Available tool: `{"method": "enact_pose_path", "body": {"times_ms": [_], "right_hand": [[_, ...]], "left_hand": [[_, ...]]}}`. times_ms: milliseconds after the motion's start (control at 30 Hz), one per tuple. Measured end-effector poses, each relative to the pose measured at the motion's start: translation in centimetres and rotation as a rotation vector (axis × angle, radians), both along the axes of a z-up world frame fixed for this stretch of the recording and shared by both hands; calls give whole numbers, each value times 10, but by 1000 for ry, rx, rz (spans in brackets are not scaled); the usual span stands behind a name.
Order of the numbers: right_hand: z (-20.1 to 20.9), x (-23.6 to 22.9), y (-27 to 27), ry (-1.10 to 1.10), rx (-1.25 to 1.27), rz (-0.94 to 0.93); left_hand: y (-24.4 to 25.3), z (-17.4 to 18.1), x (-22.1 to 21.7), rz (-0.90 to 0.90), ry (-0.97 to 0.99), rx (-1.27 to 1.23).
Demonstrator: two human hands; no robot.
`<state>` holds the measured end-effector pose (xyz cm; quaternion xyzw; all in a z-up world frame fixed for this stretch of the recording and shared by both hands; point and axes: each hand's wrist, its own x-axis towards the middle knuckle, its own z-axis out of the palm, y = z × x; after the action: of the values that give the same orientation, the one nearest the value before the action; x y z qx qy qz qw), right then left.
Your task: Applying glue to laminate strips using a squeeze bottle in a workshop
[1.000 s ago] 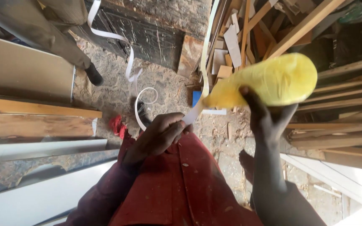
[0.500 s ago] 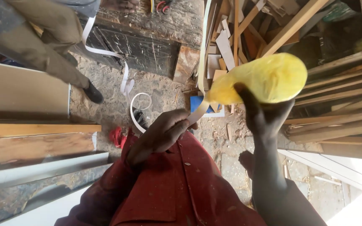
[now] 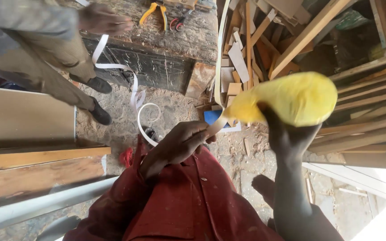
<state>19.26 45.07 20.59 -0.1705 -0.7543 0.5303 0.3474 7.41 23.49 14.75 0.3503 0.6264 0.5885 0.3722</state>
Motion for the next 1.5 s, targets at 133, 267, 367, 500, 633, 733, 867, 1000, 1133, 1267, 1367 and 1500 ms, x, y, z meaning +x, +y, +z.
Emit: {"method": "enact_pose_path", "body": {"times_ms": [133,267,367,500,633,733,867,1000,1133,1267,1367,1500], "right_hand": [[4,-10,6,37,-15,-10],[-8,-28,16,103,-50,-28],[0,-19,6,84,-76,-24],[-12,-31,9,110,-65,93],[-4,-43,2,117,-84,41],[-5,-46,-3,135,-92,187],[16,-57,-24,99,-140,74],[30,-73,-47,33,-129,91],[-2,-87,-31,137,12,118],[9,-94,-47,64,40,90],[22,-104,-63,108,54,85],[8,-101,-90,1,66,53]], "left_hand": [[-5,20,-6,11,38,12],[-6,1,-6,85,25,-25],[-8,6,-6,93,-33,-83],[-12,22,-10,98,-73,-224],[-21,14,-12,112,-67,-167],[-30,14,-13,120,-65,-167],[-36,34,-17,176,-91,-168],[-41,24,-24,206,-148,-129],[-48,20,-34,204,-102,-139],[-60,31,-43,205,-86,-71],[-65,19,-51,213,-29,-74],[-73,18,-72,184,-81,-112]]}}
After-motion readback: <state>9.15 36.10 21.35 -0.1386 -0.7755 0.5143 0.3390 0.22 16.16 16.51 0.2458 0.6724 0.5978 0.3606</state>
